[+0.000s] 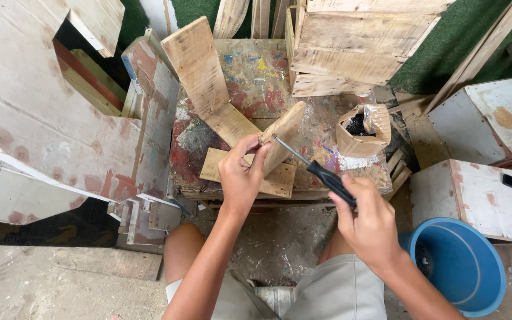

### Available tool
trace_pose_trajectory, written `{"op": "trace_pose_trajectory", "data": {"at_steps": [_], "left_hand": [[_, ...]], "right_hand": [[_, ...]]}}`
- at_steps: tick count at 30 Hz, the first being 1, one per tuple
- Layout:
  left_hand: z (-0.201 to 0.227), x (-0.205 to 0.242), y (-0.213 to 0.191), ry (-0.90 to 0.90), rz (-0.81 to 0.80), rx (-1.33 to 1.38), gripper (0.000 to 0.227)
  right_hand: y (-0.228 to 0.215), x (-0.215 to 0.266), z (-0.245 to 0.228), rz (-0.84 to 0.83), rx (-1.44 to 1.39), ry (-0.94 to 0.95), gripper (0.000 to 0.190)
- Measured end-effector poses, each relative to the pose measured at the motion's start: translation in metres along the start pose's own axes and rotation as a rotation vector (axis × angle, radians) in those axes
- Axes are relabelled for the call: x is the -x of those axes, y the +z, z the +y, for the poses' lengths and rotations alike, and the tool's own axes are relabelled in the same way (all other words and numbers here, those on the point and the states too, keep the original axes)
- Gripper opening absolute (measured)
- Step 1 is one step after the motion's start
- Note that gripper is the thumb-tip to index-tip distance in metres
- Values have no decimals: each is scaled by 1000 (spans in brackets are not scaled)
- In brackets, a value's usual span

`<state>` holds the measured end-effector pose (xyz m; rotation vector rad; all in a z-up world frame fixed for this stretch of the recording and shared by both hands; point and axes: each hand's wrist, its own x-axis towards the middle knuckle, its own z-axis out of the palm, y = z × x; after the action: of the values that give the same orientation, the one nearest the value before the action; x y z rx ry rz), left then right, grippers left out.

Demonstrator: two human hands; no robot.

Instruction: The person assembles wooden pieces into a box-like structure using a screwdriver. They align the pieces, insert screws, and tighten them to secure the joints.

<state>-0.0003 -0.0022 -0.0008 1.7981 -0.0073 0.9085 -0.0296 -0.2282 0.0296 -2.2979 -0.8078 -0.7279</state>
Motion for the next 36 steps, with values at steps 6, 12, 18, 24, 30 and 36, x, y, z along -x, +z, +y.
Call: {"op": "trace_pose_trajectory", "data": {"at_steps": [6,12,18,24,30,36], "left_hand": [[0,0,1,7,6,-19,22],[-7,0,1,8,10,-73,25],[-10,1,4,47,-22,-111,25],[-15,2,-1,14,-6,-20,16],[-6,3,-1,64,-22,-48,24],[-11,5,-8,65,-35,-47,25]], "right_hand": [[-4,-4,2,13,196,-175,41],[-16,-22,-24,-338,-127,497,27],[-1,0,8,-135,181,-46,34],[-13,-16,11,-439,-549,616,41],[-5,-11,-14,-102,15,71,33],[-13,-34,3,-464,-732,960,26]]}}
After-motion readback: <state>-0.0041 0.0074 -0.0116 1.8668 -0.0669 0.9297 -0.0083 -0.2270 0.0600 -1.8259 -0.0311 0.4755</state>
